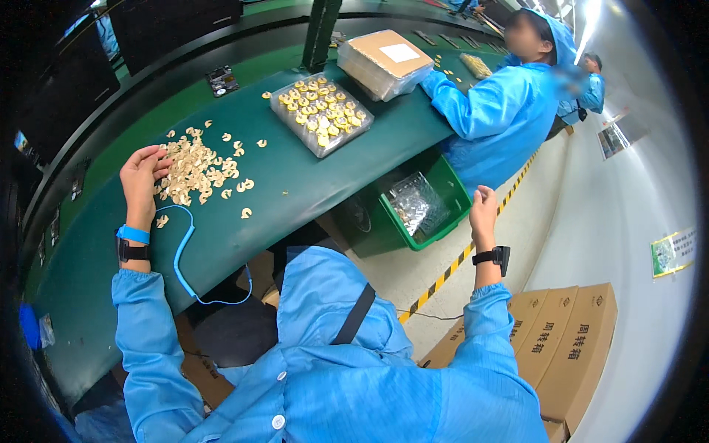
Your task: Manually assemble small electronic components onto a printed circuit board at a factory workstation.
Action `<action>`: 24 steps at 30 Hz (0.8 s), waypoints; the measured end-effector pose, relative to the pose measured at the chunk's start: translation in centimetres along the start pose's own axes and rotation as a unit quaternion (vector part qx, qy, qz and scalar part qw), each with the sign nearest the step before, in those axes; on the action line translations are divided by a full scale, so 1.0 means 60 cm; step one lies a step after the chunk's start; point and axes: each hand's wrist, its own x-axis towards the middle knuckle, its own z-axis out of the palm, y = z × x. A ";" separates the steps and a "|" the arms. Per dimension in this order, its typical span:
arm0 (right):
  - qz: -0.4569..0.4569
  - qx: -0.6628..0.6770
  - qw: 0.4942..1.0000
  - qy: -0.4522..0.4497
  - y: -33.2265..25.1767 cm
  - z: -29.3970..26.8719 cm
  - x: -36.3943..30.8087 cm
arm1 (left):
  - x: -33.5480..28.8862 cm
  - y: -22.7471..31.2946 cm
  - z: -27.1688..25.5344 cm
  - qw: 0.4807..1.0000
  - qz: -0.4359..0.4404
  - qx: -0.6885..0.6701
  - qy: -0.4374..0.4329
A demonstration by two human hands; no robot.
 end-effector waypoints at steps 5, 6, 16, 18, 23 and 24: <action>-0.001 0.145 0.982 -0.124 -0.219 -0.005 0.007 | -0.006 0.006 -0.001 1.000 0.004 0.001 0.012; -0.021 0.191 0.969 -0.156 -0.289 -0.009 0.001 | -0.009 0.008 -0.001 1.000 0.007 0.001 0.020; -0.396 0.166 0.866 -0.254 -0.616 0.153 -0.009 | -0.015 0.018 0.006 0.999 0.019 -0.026 0.031; -0.421 0.124 0.863 -0.250 -0.632 0.176 -0.012 | -0.016 0.019 0.008 0.999 0.024 -0.026 0.034; -0.406 0.099 0.880 -0.227 -0.672 0.215 -0.004 | -0.016 0.021 0.009 0.998 0.023 -0.049 0.034; -0.406 0.099 0.876 -0.238 -0.690 0.224 0.007 | -0.016 0.021 0.011 0.998 0.029 -0.049 0.034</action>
